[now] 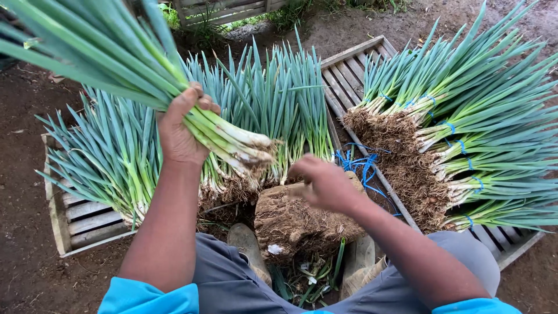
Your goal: Bundling green onions together and tying them with blue plastic string
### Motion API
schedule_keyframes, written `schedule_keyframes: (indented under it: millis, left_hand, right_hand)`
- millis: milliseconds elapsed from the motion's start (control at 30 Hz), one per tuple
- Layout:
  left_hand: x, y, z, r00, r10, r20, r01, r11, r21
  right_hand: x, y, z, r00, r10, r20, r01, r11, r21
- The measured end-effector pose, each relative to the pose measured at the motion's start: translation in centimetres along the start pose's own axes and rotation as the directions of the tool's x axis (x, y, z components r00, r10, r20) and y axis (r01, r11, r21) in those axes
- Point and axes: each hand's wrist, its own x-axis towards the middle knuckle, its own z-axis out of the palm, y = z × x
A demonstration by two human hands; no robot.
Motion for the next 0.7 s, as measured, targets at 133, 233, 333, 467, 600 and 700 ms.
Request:
schedule_keyframes:
  millis: [133,233,333,467,600,700]
  left_hand:
    - [-1.6,-2.1,1.6,0.988,-0.054,0.146,0.038,0.994,0.107]
    - [-3.2,-3.6,3.4,0.943,-0.172,0.284,0.122,0.975,0.184]
    - [-4.6,-6.1,4.2,0.881,-0.245,0.404,0.157,0.958,0.24]
    - [-7.6,-7.8,7.6,0.91,-0.209,0.359,0.107,0.953,0.285]
    - [-7.5,-8.8,8.1,0.919,-0.246,0.307,0.142,0.935,0.324]
    - [-7.5,-9.0,8.2,0.918,-0.262,0.299,0.166,0.936,0.311]
  right_hand:
    - [0.4,-0.2,-3.3,0.93,0.115,-0.348,0.035,0.917,0.396]
    - [0.4,-1.2,-4.9,0.885,0.152,-0.441,0.139,0.817,0.56]
    - [0.6,-0.8,-4.9,0.867,0.133,-0.48,0.249,0.718,0.649]
    - [0.1,-1.5,-5.1,0.857,0.115,-0.503,0.363,0.559,0.746]
    - [0.2,-0.3,-4.4,0.815,0.156,-0.559,0.4,0.546,0.736]
    - [0.2,0.2,-4.1,0.778,0.131,-0.614,0.459,0.549,0.698]
